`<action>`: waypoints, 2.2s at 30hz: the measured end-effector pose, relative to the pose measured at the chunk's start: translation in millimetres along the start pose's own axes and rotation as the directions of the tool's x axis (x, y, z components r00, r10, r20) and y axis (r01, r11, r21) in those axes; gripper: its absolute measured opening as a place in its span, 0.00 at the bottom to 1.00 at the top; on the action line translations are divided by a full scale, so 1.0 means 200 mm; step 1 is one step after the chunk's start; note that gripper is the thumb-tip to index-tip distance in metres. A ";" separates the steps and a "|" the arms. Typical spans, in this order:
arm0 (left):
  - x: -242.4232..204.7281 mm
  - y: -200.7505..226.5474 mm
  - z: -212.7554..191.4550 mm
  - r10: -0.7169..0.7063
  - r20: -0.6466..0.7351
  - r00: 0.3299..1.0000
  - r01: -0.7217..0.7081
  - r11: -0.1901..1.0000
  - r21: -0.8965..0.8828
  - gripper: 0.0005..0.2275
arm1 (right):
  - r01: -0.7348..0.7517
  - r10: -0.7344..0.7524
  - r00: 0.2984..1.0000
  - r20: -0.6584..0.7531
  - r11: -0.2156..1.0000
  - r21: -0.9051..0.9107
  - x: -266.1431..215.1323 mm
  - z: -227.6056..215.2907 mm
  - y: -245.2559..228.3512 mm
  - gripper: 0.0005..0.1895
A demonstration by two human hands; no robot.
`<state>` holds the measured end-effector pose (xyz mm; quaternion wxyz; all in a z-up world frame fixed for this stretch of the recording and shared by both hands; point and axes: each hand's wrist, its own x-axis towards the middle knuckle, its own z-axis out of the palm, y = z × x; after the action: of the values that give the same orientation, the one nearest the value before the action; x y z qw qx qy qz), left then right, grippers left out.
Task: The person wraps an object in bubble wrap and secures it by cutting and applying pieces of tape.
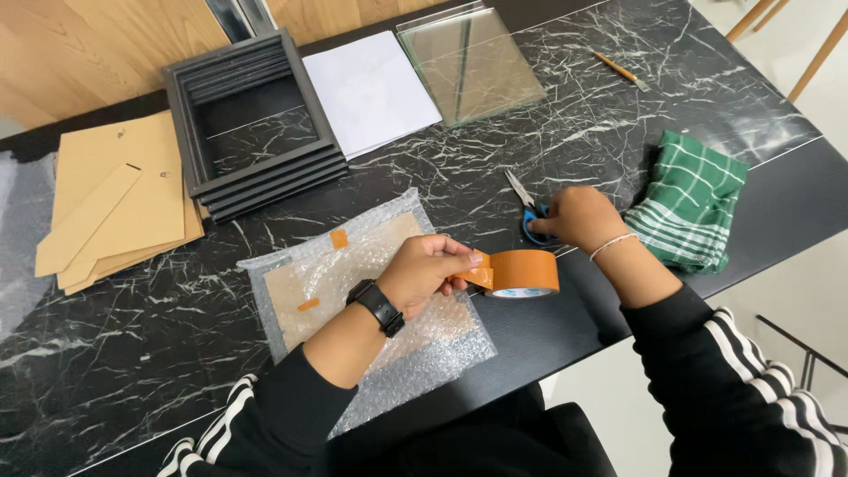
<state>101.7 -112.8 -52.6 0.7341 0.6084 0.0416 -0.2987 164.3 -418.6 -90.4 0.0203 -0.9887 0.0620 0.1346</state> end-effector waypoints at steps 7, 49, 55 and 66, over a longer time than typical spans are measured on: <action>0.02 -0.04 -0.06 -0.032 0.011 0.999 0.032 0.999 -0.028 0.16 | -0.004 0.029 0.990 -0.138 0.984 0.181 -0.07 0.11 0.19 0.26; -0.28 0.07 -0.14 0.049 -0.257 0.965 0.041 0.943 0.330 0.07 | -0.546 -0.504 0.813 0.291 -0.489 0.680 -1.18 0.32 -0.83 0.29; -0.28 0.01 -0.17 0.016 -0.278 0.961 0.026 0.989 0.147 0.08 | -0.545 -0.496 0.813 0.305 -0.465 0.697 -1.17 0.31 -0.85 0.32; -0.29 0.04 -0.17 0.041 -0.282 0.958 0.027 0.972 0.235 0.09 | -0.552 -0.424 0.824 0.377 -0.446 0.704 -1.18 0.27 -0.87 0.30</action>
<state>68.0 -57.6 -29.9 0.6439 0.7281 0.1090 -0.2082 -53.6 -215.7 -75.8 0.8548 -0.3748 0.2073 0.2930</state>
